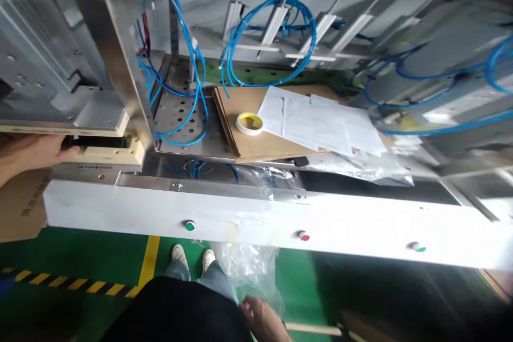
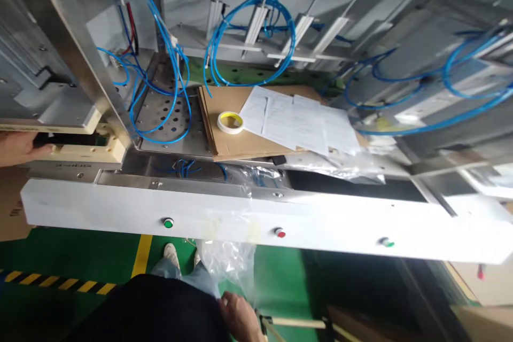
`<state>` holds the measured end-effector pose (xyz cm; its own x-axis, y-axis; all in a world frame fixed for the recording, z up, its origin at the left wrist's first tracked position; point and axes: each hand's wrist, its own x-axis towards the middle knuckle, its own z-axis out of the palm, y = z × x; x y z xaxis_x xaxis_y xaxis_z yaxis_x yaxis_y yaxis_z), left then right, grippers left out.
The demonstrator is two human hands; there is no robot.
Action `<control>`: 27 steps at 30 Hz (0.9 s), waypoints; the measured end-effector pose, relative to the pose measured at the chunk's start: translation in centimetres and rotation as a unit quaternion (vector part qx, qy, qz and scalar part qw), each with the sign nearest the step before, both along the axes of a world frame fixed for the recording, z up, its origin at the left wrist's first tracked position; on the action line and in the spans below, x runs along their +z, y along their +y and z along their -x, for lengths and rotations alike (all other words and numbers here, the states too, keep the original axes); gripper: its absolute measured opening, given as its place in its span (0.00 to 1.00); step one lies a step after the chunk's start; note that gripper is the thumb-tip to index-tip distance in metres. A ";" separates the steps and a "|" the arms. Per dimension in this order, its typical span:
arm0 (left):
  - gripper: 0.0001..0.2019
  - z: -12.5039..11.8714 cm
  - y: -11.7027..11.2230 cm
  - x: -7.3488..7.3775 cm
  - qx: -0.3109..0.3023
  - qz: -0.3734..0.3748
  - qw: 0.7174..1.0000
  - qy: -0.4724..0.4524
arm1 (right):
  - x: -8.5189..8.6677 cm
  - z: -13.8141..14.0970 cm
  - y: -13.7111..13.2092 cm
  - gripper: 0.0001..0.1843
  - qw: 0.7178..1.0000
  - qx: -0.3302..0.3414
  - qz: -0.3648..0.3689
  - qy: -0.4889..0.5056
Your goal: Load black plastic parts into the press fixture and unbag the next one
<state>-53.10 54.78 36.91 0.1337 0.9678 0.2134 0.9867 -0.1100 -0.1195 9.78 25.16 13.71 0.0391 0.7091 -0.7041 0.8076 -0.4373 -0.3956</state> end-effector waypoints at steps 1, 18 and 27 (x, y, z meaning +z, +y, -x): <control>0.50 0.5 -0.7 -0.5 -0.034 -0.048 0.998 0.006 | 1.3 0.6 0.6 0.13 1.000 0.018 0.003 0.021; 0.35 -23.6 -12.9 -6.9 -0.317 -0.122 0.926 -0.163 | 6.0 4.4 13.8 0.11 0.723 0.155 -0.669 -0.076; 0.26 -34.5 -7.6 -8.8 -0.369 -0.014 0.915 -0.163 | 4.1 5.1 12.7 0.11 0.732 0.115 -0.668 -0.067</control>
<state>-18.57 47.15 28.13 0.6738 0.6331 0.3810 0.6286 -0.7622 0.1550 4.68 37.87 17.81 -0.1835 0.7607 0.6227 0.8698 0.4208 -0.2578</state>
